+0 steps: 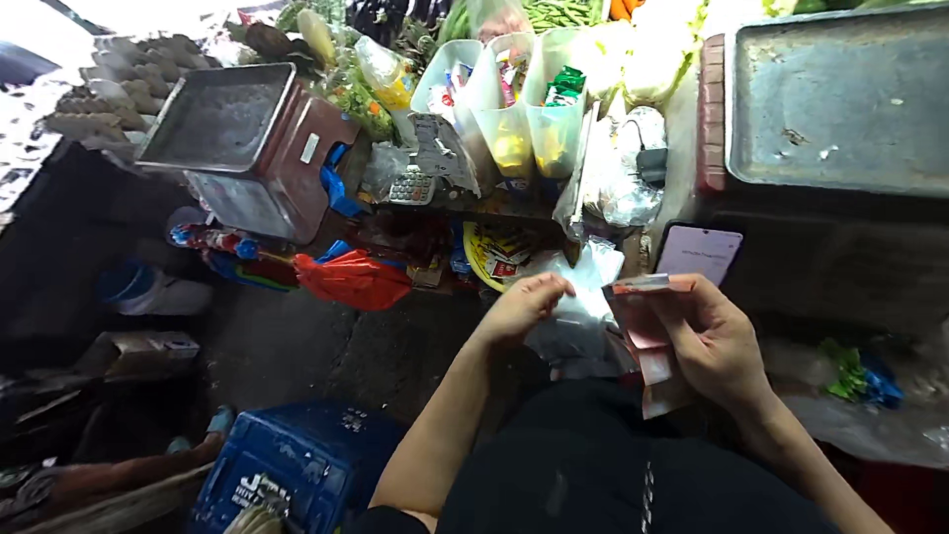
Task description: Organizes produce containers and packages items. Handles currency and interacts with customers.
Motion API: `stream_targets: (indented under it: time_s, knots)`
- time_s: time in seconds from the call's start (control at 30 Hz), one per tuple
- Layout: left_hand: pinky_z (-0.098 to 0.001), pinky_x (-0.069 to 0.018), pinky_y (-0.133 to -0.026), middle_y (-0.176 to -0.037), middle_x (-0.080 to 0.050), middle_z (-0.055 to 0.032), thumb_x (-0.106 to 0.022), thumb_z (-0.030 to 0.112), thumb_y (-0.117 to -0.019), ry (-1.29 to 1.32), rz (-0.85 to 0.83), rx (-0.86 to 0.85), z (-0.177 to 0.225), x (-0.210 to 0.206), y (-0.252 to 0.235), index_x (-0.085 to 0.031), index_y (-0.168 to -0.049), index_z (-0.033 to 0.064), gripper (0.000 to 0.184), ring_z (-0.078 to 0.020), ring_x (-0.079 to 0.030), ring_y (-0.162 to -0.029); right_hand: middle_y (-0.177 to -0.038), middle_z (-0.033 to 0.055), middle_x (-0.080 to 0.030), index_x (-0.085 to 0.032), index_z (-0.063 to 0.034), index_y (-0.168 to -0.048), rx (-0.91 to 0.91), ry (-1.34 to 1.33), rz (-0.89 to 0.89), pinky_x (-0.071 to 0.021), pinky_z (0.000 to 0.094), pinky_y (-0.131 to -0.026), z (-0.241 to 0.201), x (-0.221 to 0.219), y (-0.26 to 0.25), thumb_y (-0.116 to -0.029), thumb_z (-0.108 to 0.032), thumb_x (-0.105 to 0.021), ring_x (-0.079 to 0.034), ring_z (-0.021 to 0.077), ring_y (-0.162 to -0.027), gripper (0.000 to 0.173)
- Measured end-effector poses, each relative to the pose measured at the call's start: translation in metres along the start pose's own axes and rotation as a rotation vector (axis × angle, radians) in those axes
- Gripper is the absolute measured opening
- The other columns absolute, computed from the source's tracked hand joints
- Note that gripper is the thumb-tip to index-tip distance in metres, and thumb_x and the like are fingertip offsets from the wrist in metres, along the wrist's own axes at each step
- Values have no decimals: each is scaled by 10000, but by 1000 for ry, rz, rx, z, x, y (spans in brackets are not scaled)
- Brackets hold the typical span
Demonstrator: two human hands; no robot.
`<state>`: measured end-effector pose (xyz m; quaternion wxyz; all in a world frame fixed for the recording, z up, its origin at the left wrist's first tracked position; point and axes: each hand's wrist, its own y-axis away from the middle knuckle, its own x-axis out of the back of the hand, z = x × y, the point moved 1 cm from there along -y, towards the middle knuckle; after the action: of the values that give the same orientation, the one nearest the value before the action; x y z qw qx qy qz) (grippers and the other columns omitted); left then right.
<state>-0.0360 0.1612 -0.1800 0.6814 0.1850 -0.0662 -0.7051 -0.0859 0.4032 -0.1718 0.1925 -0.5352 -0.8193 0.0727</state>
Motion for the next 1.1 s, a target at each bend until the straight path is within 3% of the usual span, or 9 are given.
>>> stream_targets:
  time_s: [0.07, 0.2, 0.27, 0.37, 0.5, 0.67, 0.83, 0.97, 1.1]
  knots:
    - [-163, -390, -561, -694, -544, 107, -512, 239, -1065, -308, -55, -16, -8, 6, 7, -676, -900, 91, 275, 34, -455, -581, -1029, -15, -749, -656, -8, -1148, 22, -5, -48, -596, 171, -842, 3, -12, 1, -1015, -126, -599, -699, -14, -931, 186]
    - [-167, -498, -741, -878, -628, 93, -599, 137, -1000, -170, -269, -61, -16, -5, 29, -646, -1113, 25, 166, 46, -579, -788, -1027, 23, -753, -645, 22, -1171, 36, 49, -43, -587, 168, -860, 6, -49, 1, -1037, -144, -561, -699, -16, -950, 229]
    - [-220, -571, -800, -903, -709, 57, -593, 131, -1024, -42, -157, -64, -25, -18, 35, -675, -1085, 13, 156, 11, -667, -832, -1078, 56, -741, -620, 42, -1212, 41, 70, -64, -579, 208, -908, 9, -70, -1, -1045, -148, -508, -692, 15, -1016, 276]
    - [-216, -559, -704, -813, -692, 67, -456, 181, -1083, 107, 107, -43, -38, -18, 39, -677, -1044, 49, 260, 5, -648, -730, -1215, 113, -691, -507, 71, -1361, 10, 50, -205, -559, 272, -989, 16, -100, -6, -1078, -229, -458, -663, 74, -1130, 416]
    - [-247, -559, -672, -931, -709, -38, -405, 309, -1115, 444, 563, 70, -50, 23, 51, -621, -1168, 42, 348, -79, -668, -768, -1115, 152, -675, -432, 34, -1484, -74, 207, -427, -591, 382, -816, 16, -144, -28, -1068, -297, -432, -681, 188, -884, 531]
    - [-269, -549, -642, -972, -660, -106, -393, 334, -1117, 812, 985, 118, -100, 114, 71, -527, -1317, 24, 392, -139, -636, -712, -1293, 213, -648, -462, -10, -1489, -220, 509, -738, -491, 526, -1058, 24, -228, -110, -1073, -181, -455, -636, 362, -1202, 450]
    - [-212, -423, -478, -898, -684, -71, -433, 369, -1104, 675, 1023, 215, -142, 176, 118, -612, -1213, 51, 381, -75, -544, -568, -1434, 290, -521, -440, -7, -1512, -307, 702, -577, -495, 631, -1014, 76, -312, -196, -985, -91, -579, -564, 472, -1272, 551]
    - [-231, -485, -520, -908, -713, -81, -475, 371, -1090, 565, 1028, 255, -160, 218, 154, -654, -1174, 44, 382, -99, -622, -634, -1355, 315, -573, -420, 4, -1521, -312, 967, -517, -545, 652, -885, 96, -352, -220, -1006, -60, -524, -635, 498, -1151, 528]
    - [-231, -527, -540, -828, -703, -45, -472, 347, -1095, 489, 1023, 221, -163, 252, 168, -636, -1150, 38, 354, -77, -636, -619, -1333, 326, -583, -539, 99, -1366, -240, 1096, -467, -545, 606, -925, 97, -363, -215, -1014, -23, -481, -635, 478, -1164, 378]
